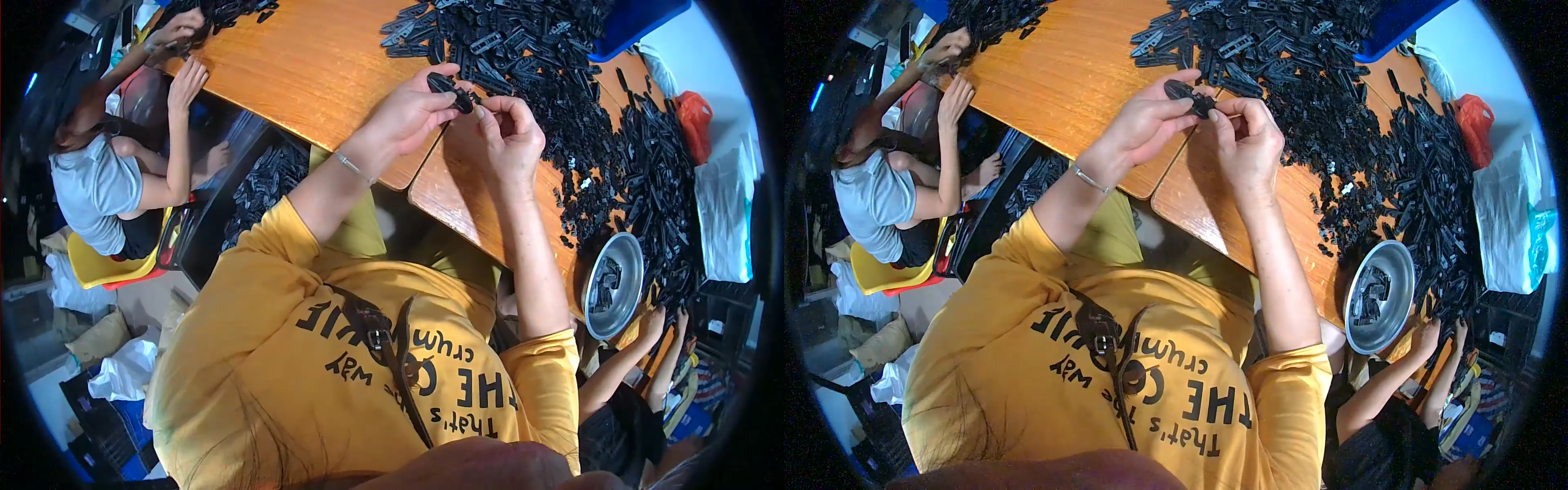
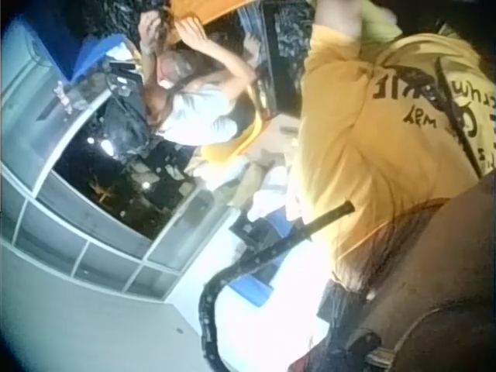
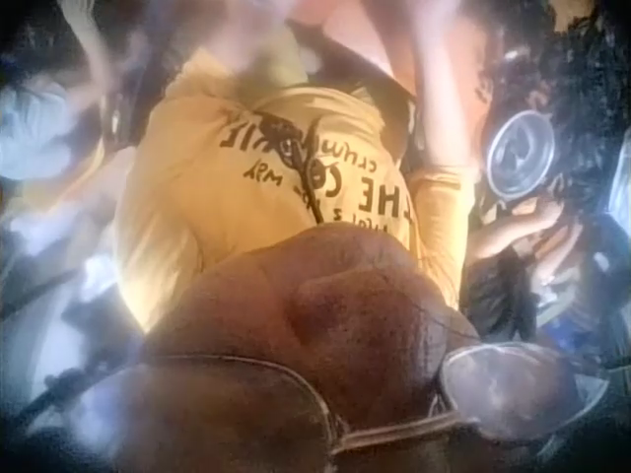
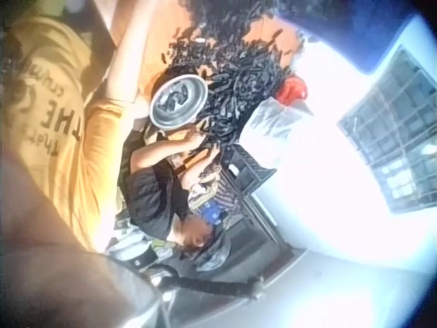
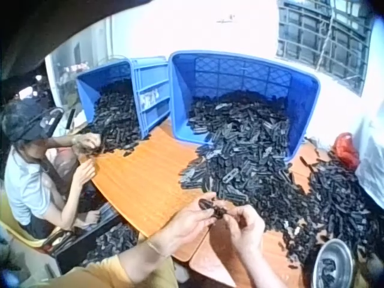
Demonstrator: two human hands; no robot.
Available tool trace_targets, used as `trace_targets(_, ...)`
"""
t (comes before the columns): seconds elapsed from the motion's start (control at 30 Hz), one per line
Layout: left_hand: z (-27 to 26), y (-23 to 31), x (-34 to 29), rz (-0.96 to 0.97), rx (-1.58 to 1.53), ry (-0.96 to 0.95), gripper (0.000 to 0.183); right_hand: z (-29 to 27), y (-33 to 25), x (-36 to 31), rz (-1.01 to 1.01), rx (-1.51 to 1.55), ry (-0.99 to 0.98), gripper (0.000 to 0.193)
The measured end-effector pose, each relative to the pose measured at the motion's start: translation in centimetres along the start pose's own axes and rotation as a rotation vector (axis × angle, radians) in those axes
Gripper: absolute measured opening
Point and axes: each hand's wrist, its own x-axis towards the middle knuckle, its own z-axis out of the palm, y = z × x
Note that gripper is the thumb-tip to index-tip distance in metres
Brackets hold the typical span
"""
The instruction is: The person assembles and sorts small black plastic components by hand on a workshop table, placing them into a sorting bowl.
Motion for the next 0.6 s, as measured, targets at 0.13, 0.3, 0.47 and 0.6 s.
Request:
trace_targets(0.13,0.7,1.0,-1.0,0.031,0.15,-0.025,0.057,0.2,-1.2,0.3,-0.182,-0.056,0.001,0.012)
trace_targets(0.3,1.6,1.2,-1.8,0.08,0.146,-0.05,0.052,0.2,-1.9,-0.2,-0.265,-0.037,0.006,0.013)
trace_targets(0.47,1.1,1.3,-1.7,0.04,0.04,-0.132,0.047,-0.2,-2.2,-0.2,-0.349,-0.074,0.009,0.014)
trace_targets(0.6,0.8,1.5,-1.9,-0.009,-0.011,-0.077,0.041,-0.2,-2.6,-0.6,-0.348,-0.078,-0.012,0.014)
